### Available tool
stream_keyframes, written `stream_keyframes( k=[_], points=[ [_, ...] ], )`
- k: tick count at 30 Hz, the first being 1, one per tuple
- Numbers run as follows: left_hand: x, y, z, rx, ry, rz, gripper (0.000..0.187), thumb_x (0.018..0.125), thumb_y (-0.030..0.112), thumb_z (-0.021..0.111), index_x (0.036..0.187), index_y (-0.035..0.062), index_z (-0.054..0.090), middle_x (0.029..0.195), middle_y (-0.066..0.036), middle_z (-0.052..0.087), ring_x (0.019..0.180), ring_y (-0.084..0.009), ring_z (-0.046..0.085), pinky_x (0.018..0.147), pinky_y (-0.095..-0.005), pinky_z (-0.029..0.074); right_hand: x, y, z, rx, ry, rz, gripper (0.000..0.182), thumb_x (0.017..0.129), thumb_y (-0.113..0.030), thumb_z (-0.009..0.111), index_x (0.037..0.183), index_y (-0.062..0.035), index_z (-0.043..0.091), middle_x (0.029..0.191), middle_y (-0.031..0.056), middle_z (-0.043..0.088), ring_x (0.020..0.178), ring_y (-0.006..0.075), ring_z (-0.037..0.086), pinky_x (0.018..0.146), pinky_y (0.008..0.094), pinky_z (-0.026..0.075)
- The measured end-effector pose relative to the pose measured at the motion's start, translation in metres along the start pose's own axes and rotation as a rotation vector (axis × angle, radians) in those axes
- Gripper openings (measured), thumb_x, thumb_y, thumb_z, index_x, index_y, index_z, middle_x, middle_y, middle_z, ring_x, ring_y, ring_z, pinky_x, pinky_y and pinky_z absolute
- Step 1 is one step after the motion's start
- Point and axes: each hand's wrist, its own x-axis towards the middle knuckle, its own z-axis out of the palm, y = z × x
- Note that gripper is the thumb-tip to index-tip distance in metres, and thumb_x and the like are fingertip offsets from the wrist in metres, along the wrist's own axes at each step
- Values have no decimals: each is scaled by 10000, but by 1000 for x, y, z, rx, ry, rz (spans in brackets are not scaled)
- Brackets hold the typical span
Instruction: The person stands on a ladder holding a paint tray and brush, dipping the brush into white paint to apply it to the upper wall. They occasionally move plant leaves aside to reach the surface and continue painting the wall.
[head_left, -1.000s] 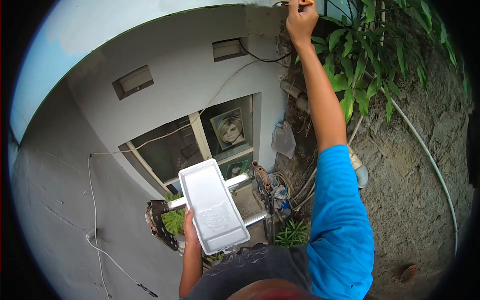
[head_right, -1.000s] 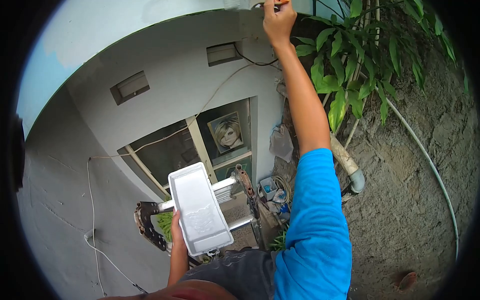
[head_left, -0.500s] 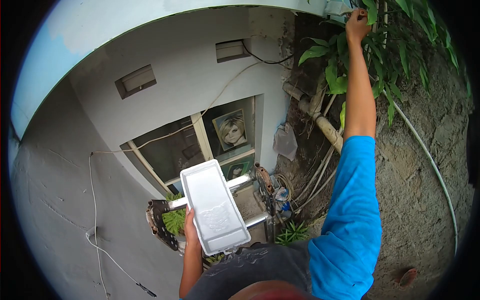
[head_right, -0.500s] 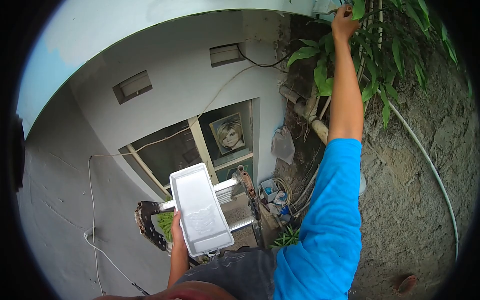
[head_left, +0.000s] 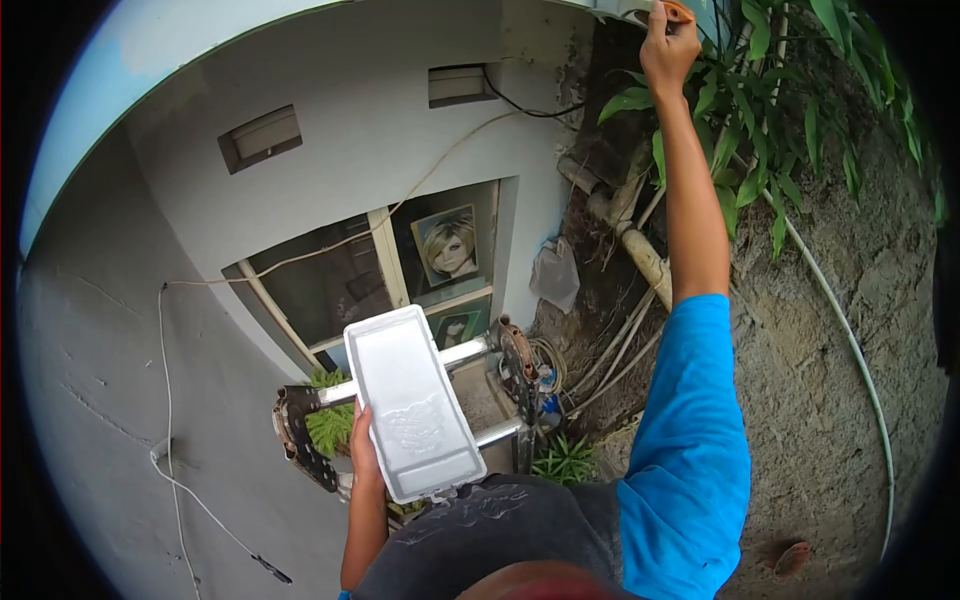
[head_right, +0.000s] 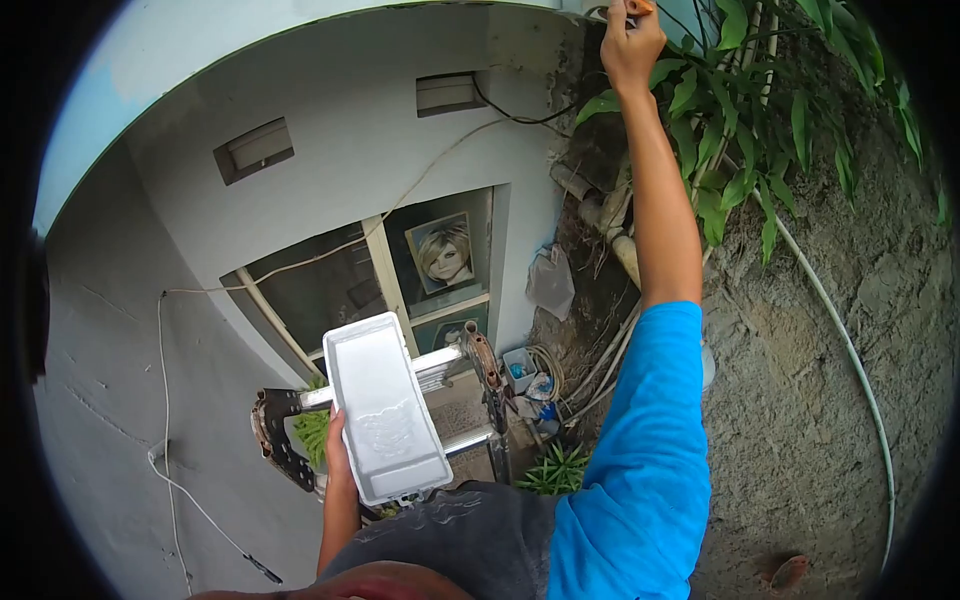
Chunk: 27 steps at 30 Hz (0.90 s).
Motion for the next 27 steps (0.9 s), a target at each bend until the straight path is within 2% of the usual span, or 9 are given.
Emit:
stream_keyframes(
  k=[6,12,14,17,18,20,22,24,27],
  points=[
    [3,-4,-8,28,22,-21,637,970,304,471,1507,19,282,1408,-129,476,1242,-216,501,1050,-300,368,15,48,-27,299,17,381,242,996,-226,553,1104,-9,553,912,57,585,772,144,626,687,294,547],
    [2,-3,-6,71,24,12,628,972,308,466,1502,18,296,1424,-124,460,1264,-211,477,1065,-297,345,41,100,-102,-133,114,66,230,964,-139,568,1087,44,502,964,132,622,867,228,680,731,402,630],
    [2,0,-3,62,12,26,626,972,306,466,1502,18,296,1425,-123,459,1266,-209,474,1064,-296,345,52,95,-99,90,191,147,186,942,-97,578,1059,38,527,962,148,631,882,246,681,735,382,616],
    [2,-2,-5,68,17,13,621,972,298,467,1501,20,298,1422,-122,462,1268,-210,473,1068,-299,343,57,89,-96,-457,133,-127,149,932,-156,594,1001,-26,621,906,175,676,877,349,666,776,420,529],
    [4,-4,-8,42,16,-1,617,972,292,467,1501,21,300,1421,-122,463,1270,-212,472,1070,-301,342,60,112,-92,-458,131,-127,149,932,-156,594,1001,-26,621,906,175,676,877,349,666,776,420,529],
    [5,-6,-8,13,17,-11,613,971,287,466,1500,22,302,1420,-122,463,1271,-213,471,1072,-303,341,62,154,-83,-181,-27,42,238,993,-234,557,1105,-25,576,902,46,593,755,160,626,681,327,526],
    [3,-3,-4,15,3,19,608,970,279,466,1498,24,305,1419,-122,464,1266,-217,477,1069,-307,349,50,105,-72,-237,-29,-47,215,973,-213,570,1065,-21,608,867,89,628,709,235,637,672,373,503],
    [3,-3,-4,14,8,11,611,969,280,467,1499,25,303,1417,-122,466,1263,-218,480,1065,-308,353,40,88,-72,-445,-139,-112,289,960,-317,597,1098,-68,646,962,149,691,945,357,665,765,420,513],
    [1,-1,-2,18,13,8,618,966,286,470,1501,28,299,1411,-122,471,1256,-219,487,1057,-309,362,18,86,-76,-481,-145,-177,268,960,-316,574,1091,-98,659,963,132,699,924,345,667,769,418,512]
  ],
)
